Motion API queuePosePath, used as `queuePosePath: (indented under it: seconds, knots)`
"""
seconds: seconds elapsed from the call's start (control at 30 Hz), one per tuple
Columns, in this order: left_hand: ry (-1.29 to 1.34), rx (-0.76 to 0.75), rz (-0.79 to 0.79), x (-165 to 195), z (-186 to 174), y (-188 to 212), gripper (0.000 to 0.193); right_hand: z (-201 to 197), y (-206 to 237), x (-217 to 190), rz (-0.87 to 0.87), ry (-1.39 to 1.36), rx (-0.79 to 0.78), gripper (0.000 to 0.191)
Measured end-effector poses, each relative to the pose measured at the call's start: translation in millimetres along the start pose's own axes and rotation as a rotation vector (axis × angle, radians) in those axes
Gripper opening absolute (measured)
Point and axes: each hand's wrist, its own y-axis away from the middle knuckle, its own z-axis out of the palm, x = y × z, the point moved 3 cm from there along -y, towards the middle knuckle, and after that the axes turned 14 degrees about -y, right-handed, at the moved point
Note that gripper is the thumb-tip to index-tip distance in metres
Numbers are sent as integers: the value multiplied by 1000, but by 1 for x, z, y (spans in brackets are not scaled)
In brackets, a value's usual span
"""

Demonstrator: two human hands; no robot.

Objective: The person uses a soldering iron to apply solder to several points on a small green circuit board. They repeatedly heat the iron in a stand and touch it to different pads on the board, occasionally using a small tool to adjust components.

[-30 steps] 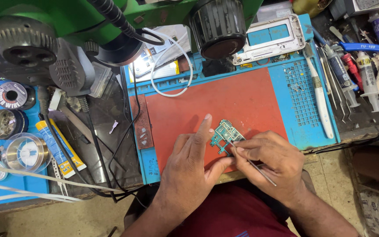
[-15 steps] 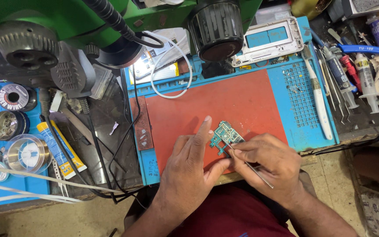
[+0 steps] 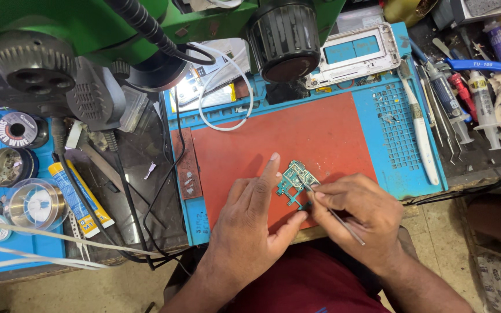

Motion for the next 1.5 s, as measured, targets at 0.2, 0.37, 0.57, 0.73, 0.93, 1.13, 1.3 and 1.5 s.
queuePosePath:
  seconds: [0.2, 0.37, 0.57, 0.73, 0.93, 1.13, 1.3, 1.5]
  knots:
    - [11, -4, -5, -1, 0, 1, 97, 0, 0, 0, 23, 7, 0, 15]
    - [8, -5, -6, -1, 0, 2, 96, 0, 0, 1, 43, 28, 28, 14]
    - [20, -27, -8, -1, 1, 2, 97, 1, -2, -1, -12, 87, 19, 13]
    - [12, -21, 6, -1, 1, 1, 96, 2, -3, -2, -13, 51, -15, 14]
    - [21, -21, -2, -1, 0, 1, 95, 2, -2, -2, -19, 61, -11, 15]
    - [18, -26, -2, 0, 0, 1, 95, 2, -2, -1, -7, -2, -27, 16]
    - [13, -28, -6, 0, 0, 1, 96, 1, -3, -1, -16, 25, -18, 18]
    - [21, -41, -11, -1, 1, 1, 96, 0, -3, 0, 11, 29, -16, 16]
